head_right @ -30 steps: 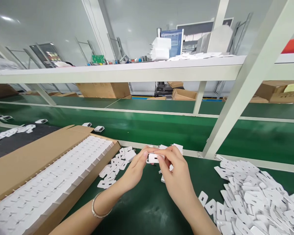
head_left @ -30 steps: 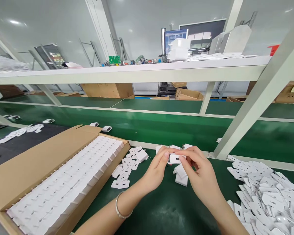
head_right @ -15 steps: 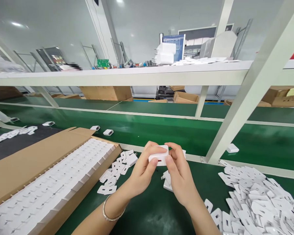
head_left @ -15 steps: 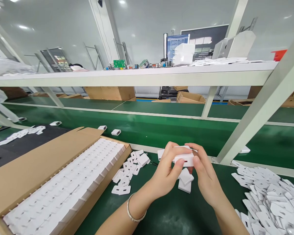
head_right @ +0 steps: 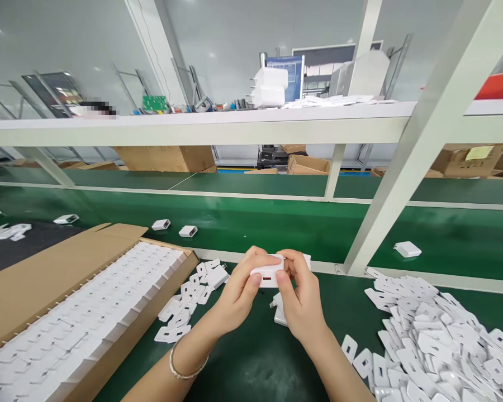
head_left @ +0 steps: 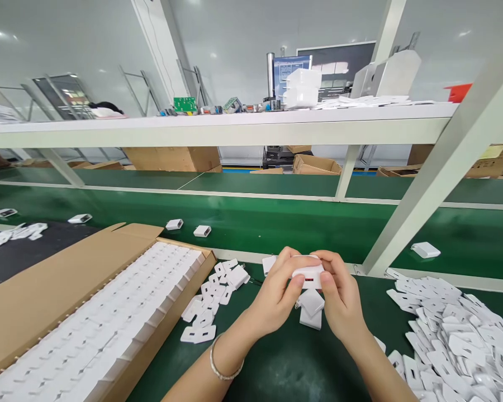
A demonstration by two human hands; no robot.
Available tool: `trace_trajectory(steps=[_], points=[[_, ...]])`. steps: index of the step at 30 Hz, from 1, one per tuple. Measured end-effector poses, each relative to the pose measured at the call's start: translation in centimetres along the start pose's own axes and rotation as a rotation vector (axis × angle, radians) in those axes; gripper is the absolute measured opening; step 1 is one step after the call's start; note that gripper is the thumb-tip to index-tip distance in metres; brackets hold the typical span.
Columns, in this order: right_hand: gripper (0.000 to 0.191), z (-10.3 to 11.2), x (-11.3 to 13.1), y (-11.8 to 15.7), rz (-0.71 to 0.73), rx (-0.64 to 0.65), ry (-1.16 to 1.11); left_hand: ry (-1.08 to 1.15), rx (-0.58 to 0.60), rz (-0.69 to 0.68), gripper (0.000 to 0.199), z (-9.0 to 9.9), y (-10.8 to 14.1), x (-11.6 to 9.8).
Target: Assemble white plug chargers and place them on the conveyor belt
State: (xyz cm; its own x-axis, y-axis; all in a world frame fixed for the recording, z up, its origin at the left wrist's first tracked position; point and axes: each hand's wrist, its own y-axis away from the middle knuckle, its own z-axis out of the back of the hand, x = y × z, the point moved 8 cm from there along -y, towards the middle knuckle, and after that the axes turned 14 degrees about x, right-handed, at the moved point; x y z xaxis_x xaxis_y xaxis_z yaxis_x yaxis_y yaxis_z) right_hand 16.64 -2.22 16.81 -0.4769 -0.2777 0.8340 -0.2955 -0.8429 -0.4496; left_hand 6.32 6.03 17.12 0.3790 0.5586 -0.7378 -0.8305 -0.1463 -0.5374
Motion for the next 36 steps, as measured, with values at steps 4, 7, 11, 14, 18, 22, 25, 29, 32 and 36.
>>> trace_trajectory(steps=[4, 7, 11, 14, 18, 22, 25, 29, 32, 36], points=[[0.050, -0.8, -0.4, -0.1, -0.050, 0.071, -0.007, 0.058, -0.082, -0.020, 0.033, 0.4, 0.3, 0.9], [0.035, -1.0, -0.5, -0.1, -0.075, 0.110, 0.000, 0.080, -0.093, -0.012, 0.033, 0.5, 0.4, 1.2], [0.035, -0.3, 0.3, 0.4, 0.038, 0.059, 0.084, 0.296, -0.019, -0.009, 0.045, -0.2, 0.2, 1.0], [0.044, -0.1, 0.9, 1.3, 0.102, 0.036, 0.147, 0.518, -0.033, 0.094, 0.052, -0.6, 0.3, 1.4], [0.050, -0.7, 0.8, 2.4, 0.019, 0.135, 0.123, 0.452, -0.033, 0.217, 0.046, -0.8, 0.8, 1.4], [0.071, -1.4, 0.6, 3.5, -0.045, 0.214, 0.125, 0.425, -0.075, 0.219, 0.040, -0.8, 1.6, 0.7], [0.078, -1.2, 0.1, 4.8, -0.084, 0.181, 0.141, 0.447, -0.135, 0.240, 0.039, -0.6, 2.8, 0.2], [0.062, 0.2, -1.1, 7.8, -0.126, 0.123, 0.226, 0.401, -0.254, 0.251, 0.041, 1.6, 6.7, -0.7], [0.050, 2.8, -3.1, 11.6, -0.196, 0.082, 0.373, 0.199, -0.398, 0.353, 0.038, 5.5, 12.7, -0.8], [0.050, 7.1, -7.5, 16.9, -0.254, 0.091, 0.554, -0.254, -0.683, 0.601, 0.045, 12.3, 24.2, -2.1]])
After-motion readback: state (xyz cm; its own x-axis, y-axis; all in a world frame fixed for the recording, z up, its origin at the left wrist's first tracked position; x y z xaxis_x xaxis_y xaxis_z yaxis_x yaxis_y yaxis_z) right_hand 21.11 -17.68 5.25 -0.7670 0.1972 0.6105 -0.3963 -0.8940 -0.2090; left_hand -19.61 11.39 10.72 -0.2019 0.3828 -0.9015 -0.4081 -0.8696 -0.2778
